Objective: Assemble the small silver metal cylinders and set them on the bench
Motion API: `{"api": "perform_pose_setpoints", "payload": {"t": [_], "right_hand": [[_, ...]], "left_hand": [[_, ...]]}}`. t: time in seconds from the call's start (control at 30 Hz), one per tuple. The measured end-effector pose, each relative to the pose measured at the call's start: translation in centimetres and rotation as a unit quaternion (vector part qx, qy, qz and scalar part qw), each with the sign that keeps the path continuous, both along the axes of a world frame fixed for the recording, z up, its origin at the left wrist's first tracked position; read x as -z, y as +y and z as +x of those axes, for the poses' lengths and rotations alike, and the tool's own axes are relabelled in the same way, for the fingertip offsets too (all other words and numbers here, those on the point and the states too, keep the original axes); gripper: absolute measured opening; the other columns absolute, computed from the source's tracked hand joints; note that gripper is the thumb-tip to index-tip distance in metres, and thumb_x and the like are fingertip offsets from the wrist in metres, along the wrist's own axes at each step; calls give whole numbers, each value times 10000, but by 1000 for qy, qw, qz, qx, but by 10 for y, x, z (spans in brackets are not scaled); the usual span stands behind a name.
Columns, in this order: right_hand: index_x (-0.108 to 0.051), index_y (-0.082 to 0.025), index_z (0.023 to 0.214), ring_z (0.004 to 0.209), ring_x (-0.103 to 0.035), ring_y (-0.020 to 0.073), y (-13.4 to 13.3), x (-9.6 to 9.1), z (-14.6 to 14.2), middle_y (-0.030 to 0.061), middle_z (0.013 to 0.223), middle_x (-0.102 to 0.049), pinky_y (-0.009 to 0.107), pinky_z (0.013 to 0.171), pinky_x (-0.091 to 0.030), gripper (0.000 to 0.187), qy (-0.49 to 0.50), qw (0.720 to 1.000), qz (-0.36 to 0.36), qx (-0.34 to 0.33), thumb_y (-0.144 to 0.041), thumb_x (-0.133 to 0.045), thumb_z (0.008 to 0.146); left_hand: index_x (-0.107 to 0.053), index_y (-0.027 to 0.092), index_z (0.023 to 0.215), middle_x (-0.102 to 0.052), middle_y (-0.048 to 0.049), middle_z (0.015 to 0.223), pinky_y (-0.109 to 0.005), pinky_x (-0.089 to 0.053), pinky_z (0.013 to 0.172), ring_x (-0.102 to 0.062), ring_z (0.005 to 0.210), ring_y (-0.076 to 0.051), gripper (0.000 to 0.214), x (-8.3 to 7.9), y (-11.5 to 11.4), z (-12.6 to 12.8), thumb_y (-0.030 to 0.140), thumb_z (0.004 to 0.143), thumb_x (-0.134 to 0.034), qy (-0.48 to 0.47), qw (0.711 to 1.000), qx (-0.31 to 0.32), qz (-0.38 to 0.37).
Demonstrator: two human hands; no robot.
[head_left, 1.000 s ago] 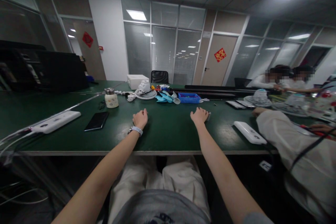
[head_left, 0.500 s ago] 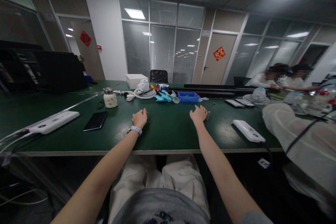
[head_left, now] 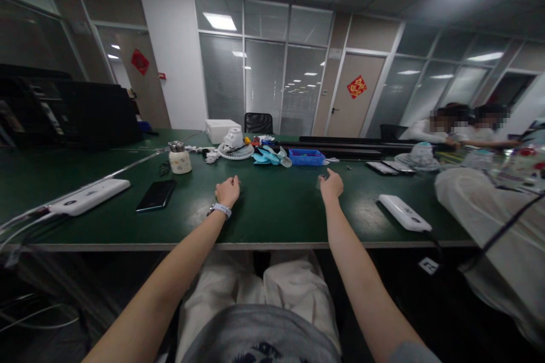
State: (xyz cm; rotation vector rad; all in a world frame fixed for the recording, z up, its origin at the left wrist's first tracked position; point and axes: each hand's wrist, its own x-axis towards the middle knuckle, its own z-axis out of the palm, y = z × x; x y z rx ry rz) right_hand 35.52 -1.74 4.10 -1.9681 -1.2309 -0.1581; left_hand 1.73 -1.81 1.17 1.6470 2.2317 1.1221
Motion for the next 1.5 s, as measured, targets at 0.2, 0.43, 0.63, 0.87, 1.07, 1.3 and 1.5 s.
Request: {"api": "perform_pose_setpoints", "payload": {"t": [0.2,0.43,0.63,0.87,1.07,1.3,1.5], "right_hand": [[-663,-217,1181,979,-621,256,5,2,4,127,1091,-678,340,818,-451,344,39,999,-11,-2,-265,-545,862],[-713,-228,1096,936,-639,264,9,2,4,130,1037,-698,338,770,-462,299,31,999,-11,12,-287,-503,891],[-681,-247,1155,964,-626,241,16,3,5,113,1054,-688,324,814,-446,335,22,1000,10,1,-242,-480,888],[-626,-249,1221,988,-595,212,23,8,7,98,1056,-673,309,851,-421,380,0,998,60,-37,-192,-480,875],[-658,-250,1161,921,-599,208,27,12,9,90,991,-684,308,802,-418,351,25,996,70,-46,-191,-483,862],[-629,-238,1157,1146,-462,252,16,8,7,98,1178,-606,429,999,-266,364,-31,986,161,42,-186,-501,821],[-450,-157,1291,1093,-546,275,15,20,11,192,1201,-571,443,1012,-248,582,51,989,34,135,-204,-623,737]], "left_hand": [[-709,271,944,-692,-89,1052,-447,-398,869,-524,1066,-333,498,2,3,-1,507,920,-271,-1,1000,1,0],[-709,268,924,-695,-88,1033,-431,-398,870,-533,1049,-321,489,3,3,-2,502,923,-279,2,1000,2,4],[-709,266,922,-698,-93,1015,-423,-401,863,-541,1038,-311,477,3,3,-2,494,921,-290,2,1000,3,3],[-706,258,942,-693,-96,1030,-424,-404,856,-536,1044,-319,479,5,4,-2,493,920,-289,11,1000,0,1],[-704,255,944,-696,-99,1014,-409,-408,835,-550,1019,-312,481,4,3,-2,497,920,-288,10,1000,2,1],[-707,262,941,-695,-95,1025,-420,-402,840,-547,1024,-320,475,4,3,-2,496,919,-294,6,1000,3,2],[-704,256,939,-697,-97,1002,-406,-407,831,-559,1005,-308,458,2,2,-1,487,919,-308,7,1000,6,1]]}}
